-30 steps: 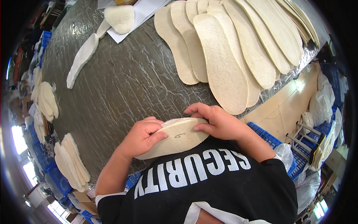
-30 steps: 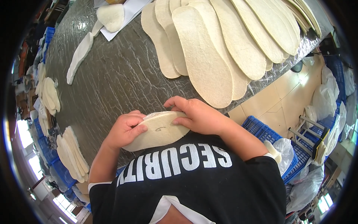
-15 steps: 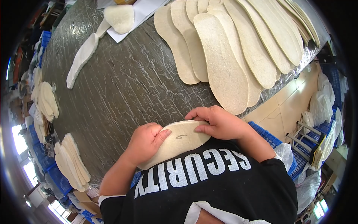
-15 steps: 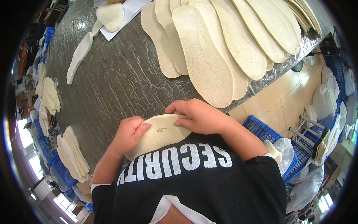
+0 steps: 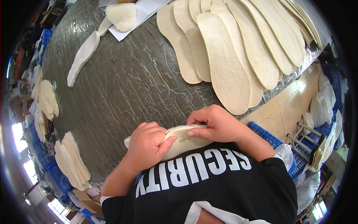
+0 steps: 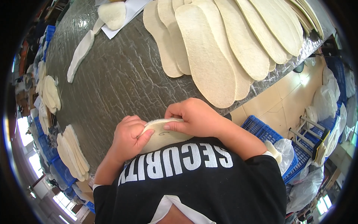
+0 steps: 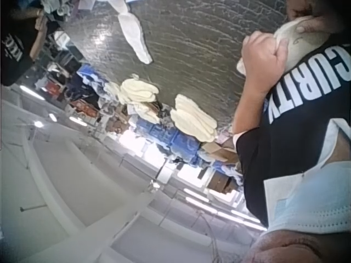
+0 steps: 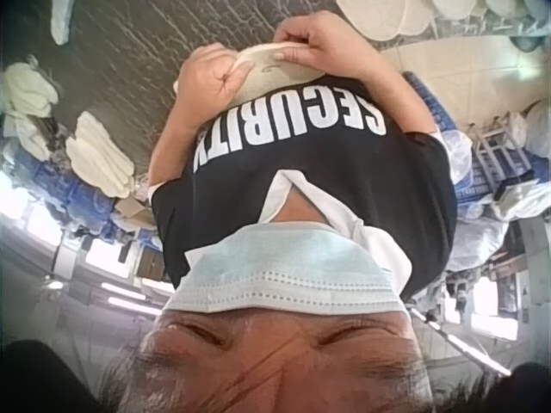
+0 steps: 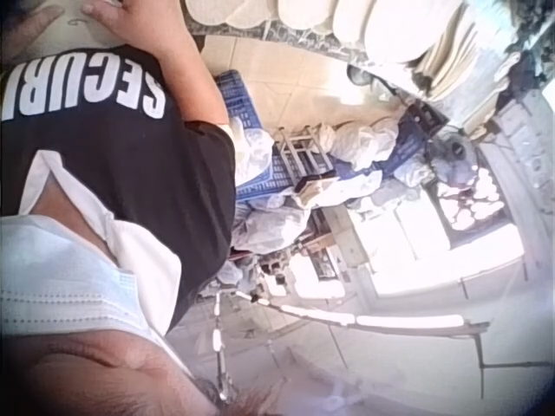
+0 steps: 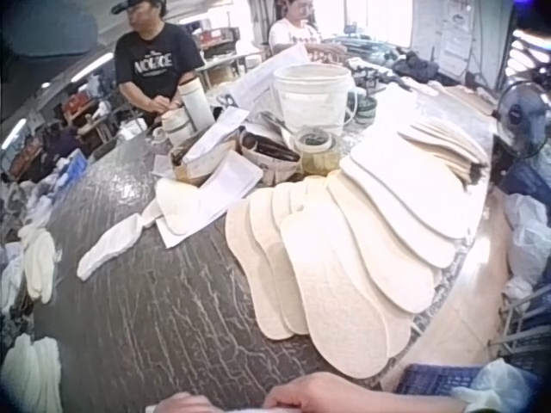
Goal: Manually assembling and aligning shoe insole components on a workbench.
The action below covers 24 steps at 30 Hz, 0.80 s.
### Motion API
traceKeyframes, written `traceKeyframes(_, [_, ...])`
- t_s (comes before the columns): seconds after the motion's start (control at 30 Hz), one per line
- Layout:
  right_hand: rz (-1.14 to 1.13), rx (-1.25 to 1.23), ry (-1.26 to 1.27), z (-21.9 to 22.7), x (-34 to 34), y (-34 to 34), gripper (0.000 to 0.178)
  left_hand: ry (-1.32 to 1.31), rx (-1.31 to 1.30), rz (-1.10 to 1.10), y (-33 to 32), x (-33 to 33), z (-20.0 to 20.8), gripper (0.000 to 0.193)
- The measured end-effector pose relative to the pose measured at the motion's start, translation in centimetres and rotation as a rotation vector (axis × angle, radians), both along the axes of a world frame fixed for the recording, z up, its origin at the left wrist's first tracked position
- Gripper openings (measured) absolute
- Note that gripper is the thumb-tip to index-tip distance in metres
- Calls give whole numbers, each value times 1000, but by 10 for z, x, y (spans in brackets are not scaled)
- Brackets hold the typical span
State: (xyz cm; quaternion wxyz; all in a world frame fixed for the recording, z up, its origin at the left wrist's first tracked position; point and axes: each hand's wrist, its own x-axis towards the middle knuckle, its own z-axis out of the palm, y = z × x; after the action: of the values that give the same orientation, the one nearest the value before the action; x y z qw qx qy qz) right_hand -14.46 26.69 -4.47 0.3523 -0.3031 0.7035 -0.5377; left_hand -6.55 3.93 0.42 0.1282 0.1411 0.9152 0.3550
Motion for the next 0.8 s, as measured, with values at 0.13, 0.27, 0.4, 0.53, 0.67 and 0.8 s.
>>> traceKeyframes(0.13, [-26, -84, 185, -4, 2, -2, 20, 3, -32, -1, -1, 2, 2, 24])
traceKeyframes(0.27, [-57, -95, 292, 1, 2, 0, 17, -117, 103, 69, -16, 4, 1, 26])
traceKeyframes(0.4, [-105, -76, 282, -4, 2, 7, 14, -229, 196, 149, -26, 7, 1, 26])
traceKeyframes(0.53, [-106, -77, 280, -2, 2, 7, 13, -220, 195, 158, -27, 8, 0, 22])
traceKeyframes(0.67, [-96, -49, 271, -1, 3, 9, 14, -217, 217, 187, -25, 8, -2, 21])
traceKeyframes(0.8, [-92, -69, 321, 0, 2, 10, 13, -246, 233, 233, -24, 8, -2, 20])
